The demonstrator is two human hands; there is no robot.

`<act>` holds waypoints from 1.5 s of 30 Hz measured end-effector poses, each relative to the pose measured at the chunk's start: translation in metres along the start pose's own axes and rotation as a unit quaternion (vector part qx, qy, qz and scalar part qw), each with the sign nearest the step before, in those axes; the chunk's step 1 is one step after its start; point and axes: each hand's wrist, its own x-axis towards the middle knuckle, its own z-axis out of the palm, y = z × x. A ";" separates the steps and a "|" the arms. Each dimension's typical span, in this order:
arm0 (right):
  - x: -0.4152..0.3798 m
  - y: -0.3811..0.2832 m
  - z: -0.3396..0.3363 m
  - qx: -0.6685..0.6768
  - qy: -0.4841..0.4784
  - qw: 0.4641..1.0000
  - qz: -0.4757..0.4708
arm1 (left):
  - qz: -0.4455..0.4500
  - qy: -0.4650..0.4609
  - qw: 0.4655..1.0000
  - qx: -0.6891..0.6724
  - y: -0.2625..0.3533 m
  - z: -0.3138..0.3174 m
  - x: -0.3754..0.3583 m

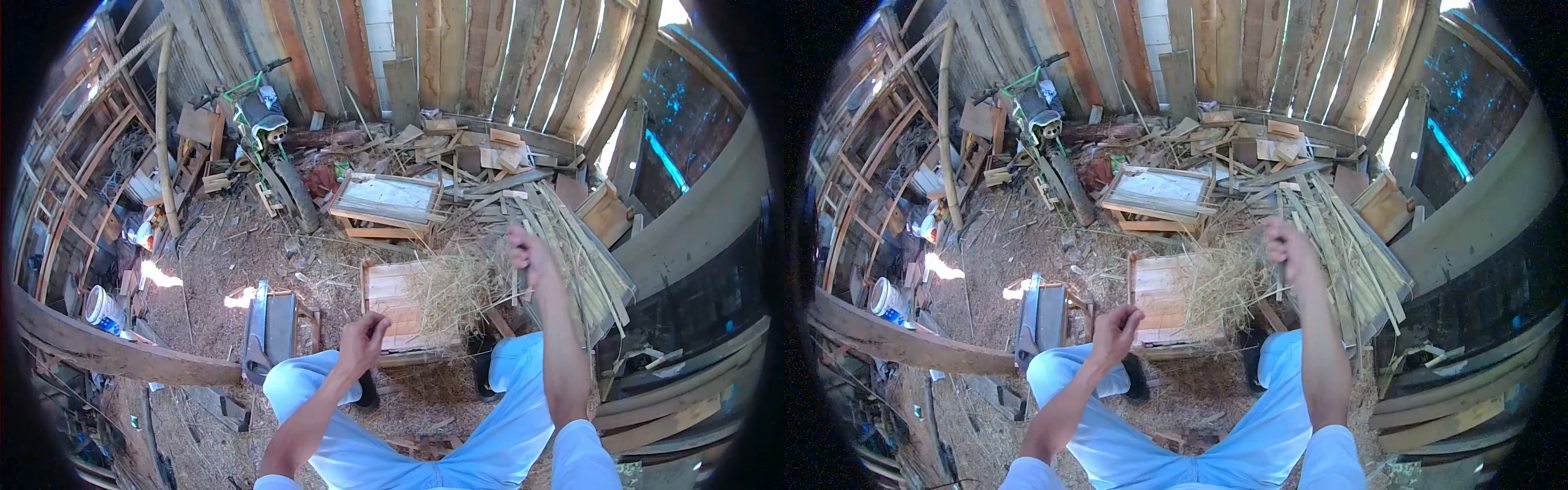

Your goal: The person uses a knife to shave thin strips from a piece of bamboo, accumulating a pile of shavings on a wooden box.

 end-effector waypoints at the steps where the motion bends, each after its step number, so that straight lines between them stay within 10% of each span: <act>1: -0.003 -0.010 -0.003 0.030 0.058 0.997 -0.039 | 0.009 0.027 1.000 0.002 -0.003 -0.003 -0.001; 11: -0.050 0.110 0.103 -0.158 -0.153 0.964 0.151 | 0.127 0.061 0.985 0.104 0.013 0.021 0.024; 45: -0.024 0.053 0.067 -0.104 -0.126 0.971 0.176 | 0.161 -0.008 0.976 0.149 0.024 0.022 0.013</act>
